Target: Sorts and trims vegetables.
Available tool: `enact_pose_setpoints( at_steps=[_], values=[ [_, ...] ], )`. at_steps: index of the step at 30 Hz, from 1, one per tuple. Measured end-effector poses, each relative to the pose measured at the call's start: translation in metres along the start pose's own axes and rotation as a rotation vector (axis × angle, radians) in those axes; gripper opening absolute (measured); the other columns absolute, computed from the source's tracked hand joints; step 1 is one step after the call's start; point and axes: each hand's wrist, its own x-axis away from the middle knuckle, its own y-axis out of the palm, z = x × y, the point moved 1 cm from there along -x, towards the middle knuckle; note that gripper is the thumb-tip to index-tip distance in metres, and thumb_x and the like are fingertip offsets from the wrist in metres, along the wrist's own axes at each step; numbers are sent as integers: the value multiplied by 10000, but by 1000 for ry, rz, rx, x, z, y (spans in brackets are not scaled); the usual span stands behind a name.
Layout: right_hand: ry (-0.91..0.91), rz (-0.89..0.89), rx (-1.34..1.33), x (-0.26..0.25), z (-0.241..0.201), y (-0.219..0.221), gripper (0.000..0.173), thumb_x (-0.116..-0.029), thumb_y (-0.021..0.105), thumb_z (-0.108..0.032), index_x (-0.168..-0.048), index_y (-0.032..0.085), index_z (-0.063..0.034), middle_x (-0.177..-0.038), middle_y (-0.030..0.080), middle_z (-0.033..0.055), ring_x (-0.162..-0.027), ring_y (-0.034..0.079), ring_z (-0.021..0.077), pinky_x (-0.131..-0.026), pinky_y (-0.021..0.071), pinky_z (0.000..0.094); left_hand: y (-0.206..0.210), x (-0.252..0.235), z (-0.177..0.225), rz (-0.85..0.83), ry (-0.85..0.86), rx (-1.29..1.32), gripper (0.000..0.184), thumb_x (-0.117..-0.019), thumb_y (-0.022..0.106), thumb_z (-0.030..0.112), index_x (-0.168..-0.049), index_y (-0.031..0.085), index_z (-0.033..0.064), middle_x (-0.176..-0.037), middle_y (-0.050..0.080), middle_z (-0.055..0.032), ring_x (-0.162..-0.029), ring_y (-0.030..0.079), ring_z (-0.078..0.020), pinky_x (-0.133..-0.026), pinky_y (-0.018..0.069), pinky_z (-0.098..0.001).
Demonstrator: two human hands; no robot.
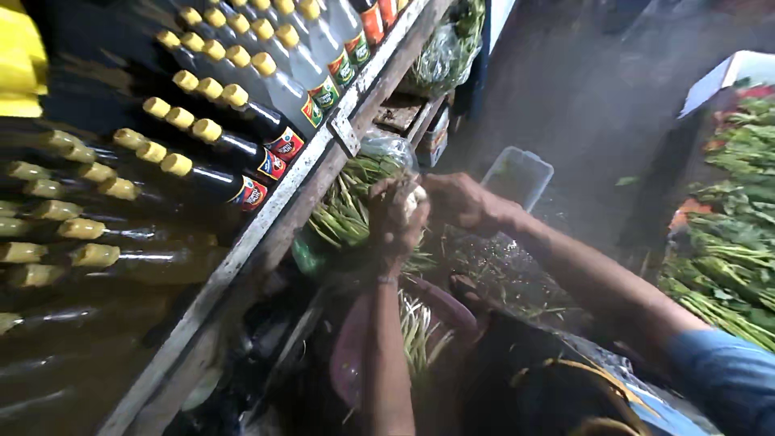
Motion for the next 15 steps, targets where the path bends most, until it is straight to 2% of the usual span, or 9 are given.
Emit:
enact_pose_setpoints(
  at_steps=[2,3,5,6,7,10,12,15],
  values=[
    [-29,113,-8,23,-29,-18,274,-895,645,-79,-1145,653,33,-843,677,64,-688,619,58,-639,555,251,11,-4,34,-119,-43,-24,584,-900,736,181,-1406,505,4,-1344,628,-88,-1181,628,-111,-1012,534,-319],
    [-22,176,18,36,-42,-26,237,-910,630,-74,-1125,635,27,-803,640,57,-655,591,52,-608,536,233,16,-3,52,-182,-92,-70,599,-905,741,158,-1428,488,15,-1316,631,-94,-1123,641,-116,-965,547,-318],
    [20,259,217,52,-76,-48,189,-942,627,-103,-1053,627,50,-740,602,48,-624,561,63,-598,507,250,28,-2,84,-325,-216,-206,549,-924,741,187,-1411,524,57,-1243,658,-117,-1027,666,-195,-871,571,-396],
    [38,300,349,64,-89,-59,198,-955,626,-135,-1043,630,43,-719,605,60,-613,578,108,-590,515,302,36,-1,93,-394,-249,-265,524,-929,748,223,-1387,546,68,-1188,670,-139,-975,672,-242,-818,578,-443],
    [42,337,475,77,-99,-69,203,-958,618,-150,-1037,629,36,-707,617,87,-610,606,175,-583,523,378,48,-1,101,-458,-261,-309,517,-931,757,244,-1377,564,70,-1179,670,-172,-975,672,-293,-815,574,-496],
    [91,385,678,128,-125,-99,191,-944,646,-130,-1059,656,23,-768,688,156,-669,694,328,-599,546,540,93,-5,119,-659,-119,-367,551,-927,760,215,-1412,555,55,-1267,644,-223,-1098,655,-356,-941,530,-564],
    [142,387,736,167,-138,-118,164,-979,634,-138,-1050,689,-1,-844,715,152,-750,716,321,-659,566,545,129,-7,118,-750,62,-276,481,-899,783,233,-1324,626,73,-1125,697,-158,-950,691,-257,-844,578,-485],
    [251,417,837,235,-150,-149,154,-987,617,-136,-1024,705,-15,-849,709,148,-778,715,329,-686,565,554,178,-7,127,-926,41,-102,376,-915,730,137,-1276,649,72,-963,699,-64,-769,654,-123,-719,581,-336]
  ],
)
